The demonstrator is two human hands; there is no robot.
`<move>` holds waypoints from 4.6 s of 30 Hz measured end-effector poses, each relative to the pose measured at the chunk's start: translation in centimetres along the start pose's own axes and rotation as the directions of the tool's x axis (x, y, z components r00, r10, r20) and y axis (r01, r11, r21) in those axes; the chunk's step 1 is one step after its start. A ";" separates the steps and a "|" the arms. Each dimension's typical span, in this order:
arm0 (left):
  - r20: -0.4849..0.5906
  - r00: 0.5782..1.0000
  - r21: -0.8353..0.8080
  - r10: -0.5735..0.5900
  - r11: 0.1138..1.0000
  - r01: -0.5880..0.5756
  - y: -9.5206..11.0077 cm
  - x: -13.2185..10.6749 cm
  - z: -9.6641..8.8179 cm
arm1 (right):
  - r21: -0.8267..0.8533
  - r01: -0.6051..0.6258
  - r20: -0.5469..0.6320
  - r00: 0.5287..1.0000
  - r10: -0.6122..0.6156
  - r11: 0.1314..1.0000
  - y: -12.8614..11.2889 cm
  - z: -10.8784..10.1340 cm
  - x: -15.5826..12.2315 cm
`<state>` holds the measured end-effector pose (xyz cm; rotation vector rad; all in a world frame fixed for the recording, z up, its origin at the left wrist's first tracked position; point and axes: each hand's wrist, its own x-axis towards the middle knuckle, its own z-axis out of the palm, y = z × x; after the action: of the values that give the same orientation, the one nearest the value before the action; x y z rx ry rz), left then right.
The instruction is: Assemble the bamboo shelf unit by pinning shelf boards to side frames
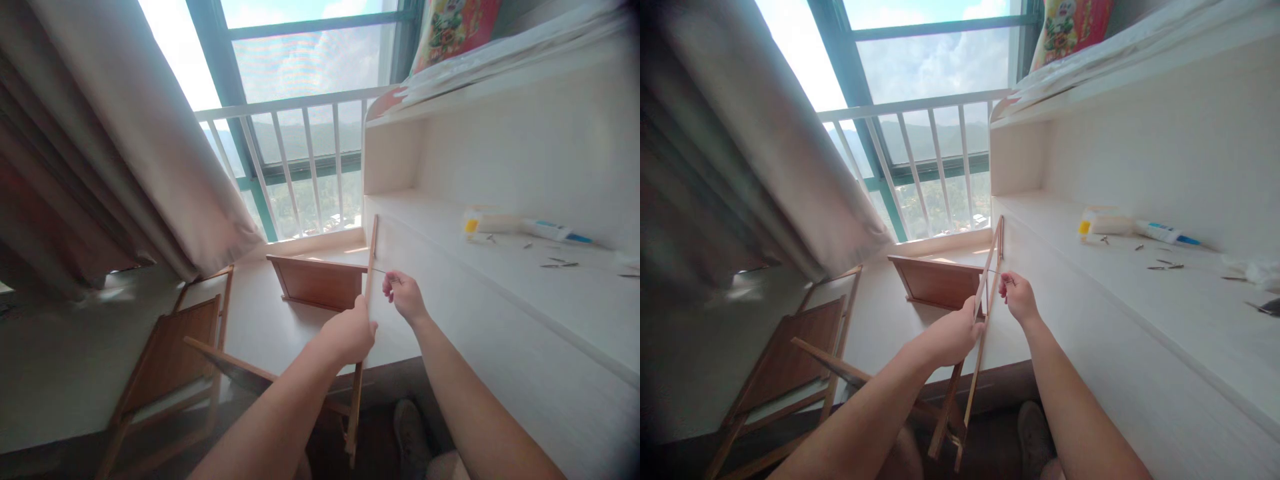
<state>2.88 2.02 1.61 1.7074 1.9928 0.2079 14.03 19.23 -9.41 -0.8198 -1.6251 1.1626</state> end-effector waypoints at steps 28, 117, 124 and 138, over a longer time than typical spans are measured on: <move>0.010 1.000 -0.023 -0.003 1.000 0.003 0.1 0.2 -0.1 | -0.234 0.223 0.171 0.968 -0.186 0.946 -0.5 -2.7 1.8; 0.021 1.000 0.008 0.002 1.000 -0.002 -0.7 0.9 -0.3 | -0.102 -0.006 0.142 0.990 0.021 0.995 0.6 -1.2 2.2; 0.024 1.000 -0.019 -0.016 1.000 0.016 -0.7 1.0 -0.2 | -0.101 -0.058 0.099 0.993 0.068 0.993 0.4 -0.9 2.4; 0.028 1.000 -0.046 -0.012 0.999 0.013 -0.6 0.8 -0.7 | 0.125 -0.158 0.028 0.987 0.155 0.980 -0.5 0.6 1.9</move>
<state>1.95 2.77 1.75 1.6598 1.9626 0.2232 12.80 20.56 -8.40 -0.8690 -1.5056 1.3732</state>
